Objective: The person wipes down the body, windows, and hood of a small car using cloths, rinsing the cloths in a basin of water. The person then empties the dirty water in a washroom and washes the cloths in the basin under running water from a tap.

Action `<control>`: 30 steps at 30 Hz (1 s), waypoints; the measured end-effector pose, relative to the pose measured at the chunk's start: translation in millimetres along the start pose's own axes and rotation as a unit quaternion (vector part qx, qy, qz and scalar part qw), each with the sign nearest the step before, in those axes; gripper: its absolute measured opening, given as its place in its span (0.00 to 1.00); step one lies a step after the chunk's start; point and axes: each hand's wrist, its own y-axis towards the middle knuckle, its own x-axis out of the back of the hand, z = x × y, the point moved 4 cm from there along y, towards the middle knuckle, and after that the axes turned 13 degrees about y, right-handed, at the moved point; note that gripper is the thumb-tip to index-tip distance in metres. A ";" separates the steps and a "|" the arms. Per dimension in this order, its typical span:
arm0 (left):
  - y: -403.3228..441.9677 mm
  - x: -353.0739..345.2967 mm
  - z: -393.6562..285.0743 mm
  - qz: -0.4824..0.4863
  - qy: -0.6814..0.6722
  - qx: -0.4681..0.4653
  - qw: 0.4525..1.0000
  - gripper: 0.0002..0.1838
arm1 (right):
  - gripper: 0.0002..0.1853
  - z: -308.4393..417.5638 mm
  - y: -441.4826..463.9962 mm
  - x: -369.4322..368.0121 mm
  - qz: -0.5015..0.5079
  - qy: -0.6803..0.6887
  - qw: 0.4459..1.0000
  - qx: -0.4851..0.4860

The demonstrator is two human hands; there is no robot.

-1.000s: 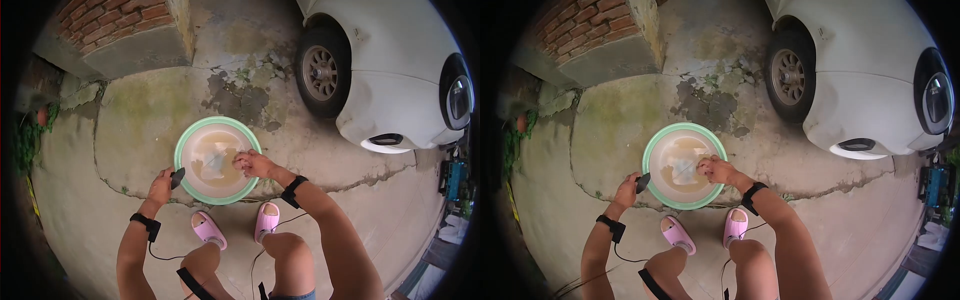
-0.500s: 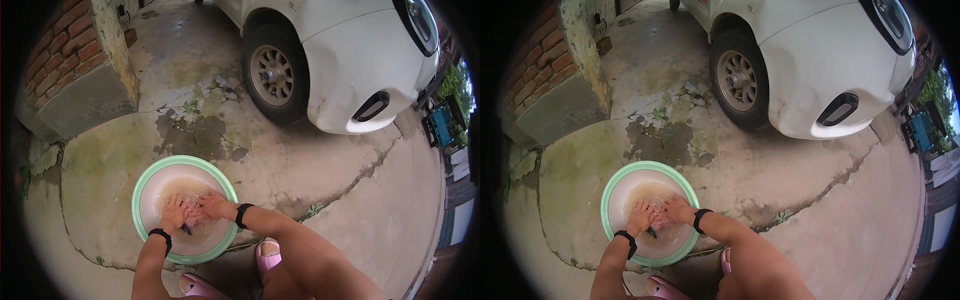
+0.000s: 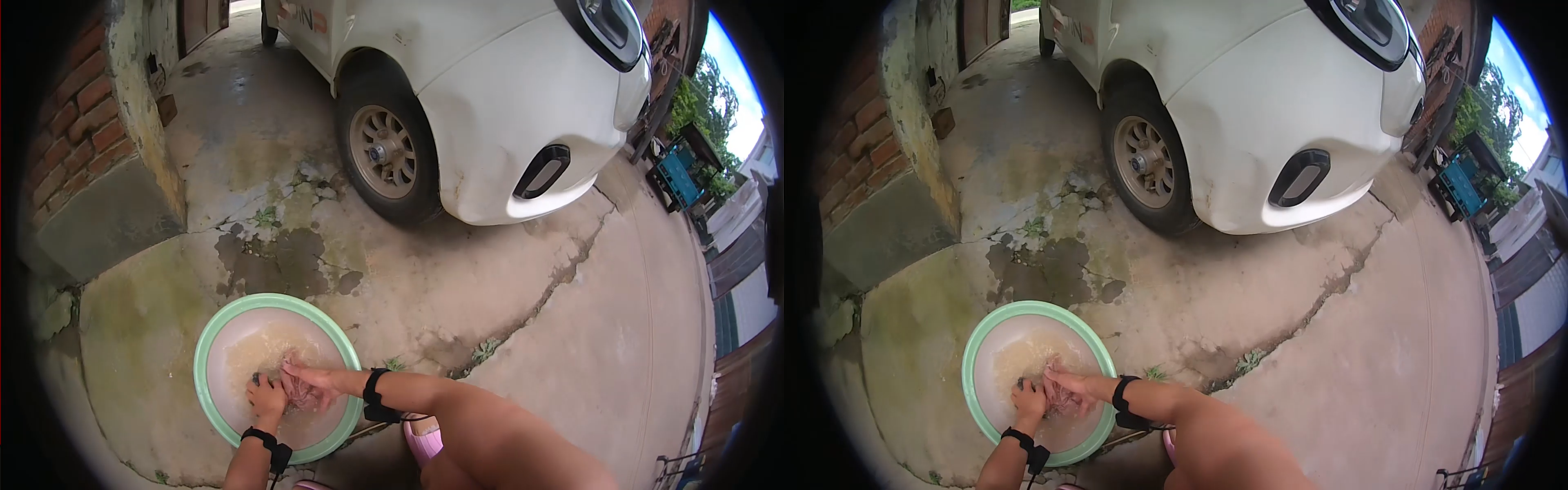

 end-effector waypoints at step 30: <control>-21.7 4.4 -16.1 0.031 0.406 -0.409 0.817 0.33 | 0.41 -19.3 30.3 13.7 0.034 -0.772 0.599 0.210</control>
